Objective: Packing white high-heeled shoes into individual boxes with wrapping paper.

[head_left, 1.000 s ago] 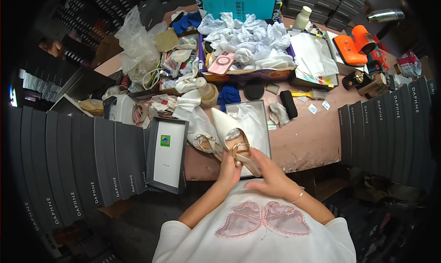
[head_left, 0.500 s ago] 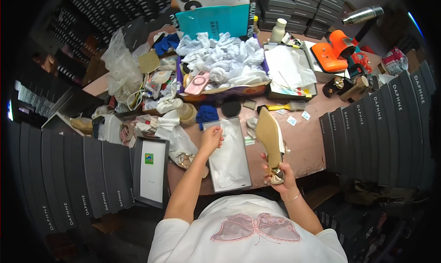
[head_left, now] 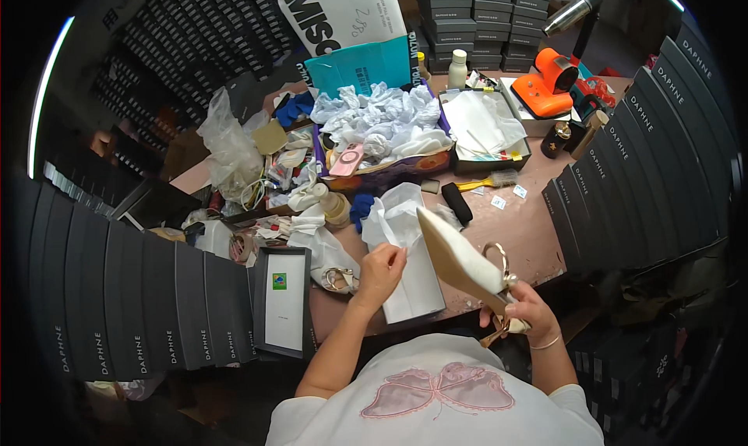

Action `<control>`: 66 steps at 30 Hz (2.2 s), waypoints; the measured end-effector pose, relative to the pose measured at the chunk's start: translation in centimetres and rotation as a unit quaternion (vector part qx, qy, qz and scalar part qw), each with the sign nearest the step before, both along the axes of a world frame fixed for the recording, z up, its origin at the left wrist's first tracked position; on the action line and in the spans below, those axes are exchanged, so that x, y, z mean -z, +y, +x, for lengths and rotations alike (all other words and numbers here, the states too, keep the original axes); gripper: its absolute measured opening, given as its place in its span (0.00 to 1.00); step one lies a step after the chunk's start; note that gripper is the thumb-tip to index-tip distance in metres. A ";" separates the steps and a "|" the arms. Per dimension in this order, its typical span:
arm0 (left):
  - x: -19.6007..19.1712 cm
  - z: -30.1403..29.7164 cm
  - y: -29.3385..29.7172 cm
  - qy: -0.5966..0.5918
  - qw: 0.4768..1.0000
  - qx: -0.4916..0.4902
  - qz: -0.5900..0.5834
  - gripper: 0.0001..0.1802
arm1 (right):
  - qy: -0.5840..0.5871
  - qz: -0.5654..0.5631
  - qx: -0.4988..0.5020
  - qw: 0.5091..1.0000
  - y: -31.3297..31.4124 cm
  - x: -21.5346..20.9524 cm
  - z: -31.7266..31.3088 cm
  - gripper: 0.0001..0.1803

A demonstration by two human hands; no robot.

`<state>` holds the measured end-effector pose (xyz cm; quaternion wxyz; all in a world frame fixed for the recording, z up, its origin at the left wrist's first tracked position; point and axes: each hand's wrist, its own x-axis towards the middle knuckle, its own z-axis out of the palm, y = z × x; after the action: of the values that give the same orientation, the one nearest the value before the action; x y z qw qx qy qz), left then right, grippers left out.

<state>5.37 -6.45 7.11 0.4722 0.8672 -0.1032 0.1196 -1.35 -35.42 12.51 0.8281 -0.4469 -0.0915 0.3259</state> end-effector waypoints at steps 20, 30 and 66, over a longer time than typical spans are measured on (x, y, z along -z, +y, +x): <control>6.3 -9.8 6.9 0.004 1.000 -0.020 -0.006 0.10 | -0.449 -0.493 -0.125 0.735 14.3 5.2 -6.6 0.37; 0.5 -13.4 -4.3 -0.149 0.984 0.042 -0.089 0.15 | -0.325 -0.368 0.203 0.847 11.7 13.2 -3.3 0.12; 5.1 -8.0 -1.0 0.416 0.805 0.249 -0.342 0.38 | 0.084 -0.049 0.337 0.937 11.9 8.3 -0.5 0.41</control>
<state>-2.66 -7.46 2.04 0.7494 0.5606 -0.0614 -0.3469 -1.85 -23.54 4.20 0.8710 -0.4628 0.1502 0.0681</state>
